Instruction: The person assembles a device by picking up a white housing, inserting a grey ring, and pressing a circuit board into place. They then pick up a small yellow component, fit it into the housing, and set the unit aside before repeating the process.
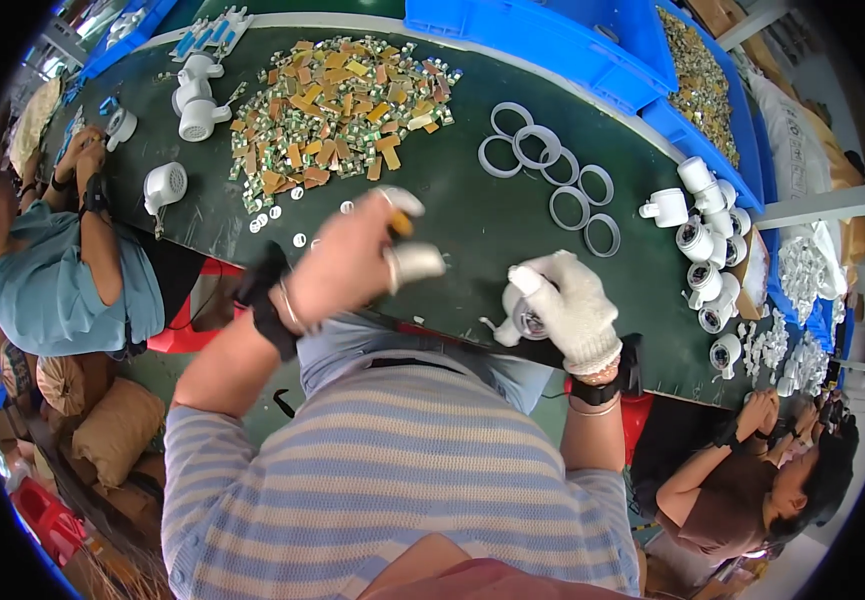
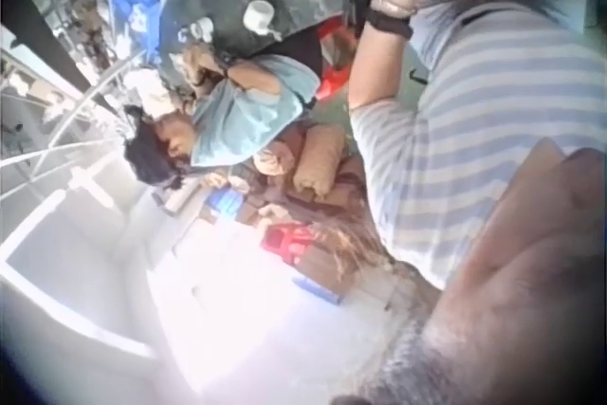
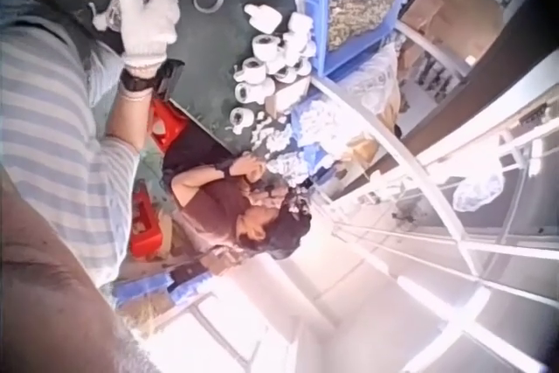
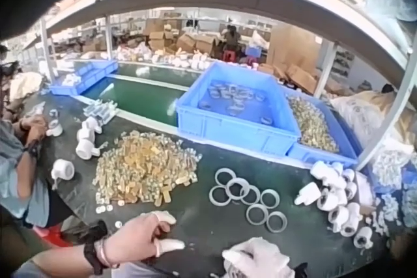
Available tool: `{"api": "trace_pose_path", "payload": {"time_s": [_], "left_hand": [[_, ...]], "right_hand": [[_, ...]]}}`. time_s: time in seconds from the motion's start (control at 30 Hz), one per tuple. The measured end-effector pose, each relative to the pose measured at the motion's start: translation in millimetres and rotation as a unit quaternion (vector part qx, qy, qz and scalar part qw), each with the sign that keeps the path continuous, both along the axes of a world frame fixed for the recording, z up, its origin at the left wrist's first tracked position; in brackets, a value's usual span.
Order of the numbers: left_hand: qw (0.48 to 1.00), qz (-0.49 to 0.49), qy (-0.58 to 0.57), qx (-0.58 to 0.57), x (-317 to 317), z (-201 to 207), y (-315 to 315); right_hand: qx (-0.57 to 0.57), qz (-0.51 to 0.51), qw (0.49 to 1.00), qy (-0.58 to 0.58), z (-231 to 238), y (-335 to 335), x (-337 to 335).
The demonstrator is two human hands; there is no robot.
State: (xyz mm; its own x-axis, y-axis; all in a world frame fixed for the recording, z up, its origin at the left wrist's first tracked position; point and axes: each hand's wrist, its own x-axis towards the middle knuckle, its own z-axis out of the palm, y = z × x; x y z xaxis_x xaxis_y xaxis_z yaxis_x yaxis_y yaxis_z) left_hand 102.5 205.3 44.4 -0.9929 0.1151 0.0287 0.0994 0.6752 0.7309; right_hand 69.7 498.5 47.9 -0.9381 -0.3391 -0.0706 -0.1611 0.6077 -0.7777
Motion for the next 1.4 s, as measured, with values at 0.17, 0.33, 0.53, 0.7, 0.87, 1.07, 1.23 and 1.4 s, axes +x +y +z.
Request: {"api": "trace_pose_path", "payload": {"time_s": [0.17, 0.33, 0.53, 0.7, 0.87, 1.07, 1.23, 1.4], "left_hand": [[0.978, 0.091, 0.029, -0.187, -67, -34, -43], [0.973, 0.077, 0.107, -0.189, -62, -39, -53], [0.970, 0.058, -0.082, 0.222, -27, -19, -25], [0.900, 0.009, -0.144, 0.411, 0, -41, 16], [0.889, -0.049, -0.175, 0.419, 21, -35, 36], [0.886, -0.096, -0.134, 0.434, 37, -28, 42], [0.936, -0.088, -0.112, 0.322, 39, -20, 40], [0.945, -0.088, -0.115, 0.294, 38, -10, 40]], "right_hand": [[0.069, -0.040, 0.959, 0.271, -14, -2, -22], [0.108, 0.023, 0.942, 0.316, 9, 2, 28], [0.179, 0.008, 0.930, 0.320, -17, -18, 42], [0.142, 0.006, 0.909, 0.391, -22, -13, 37], [-0.046, 0.114, 0.956, 0.265, 2, -16, 24], [-0.103, 0.135, 0.975, 0.142, 4, -20, 17], [-0.101, 0.179, 0.970, 0.129, 7, -18, 12], [-0.093, 0.213, 0.966, 0.117, 9, -15, 7]]}}
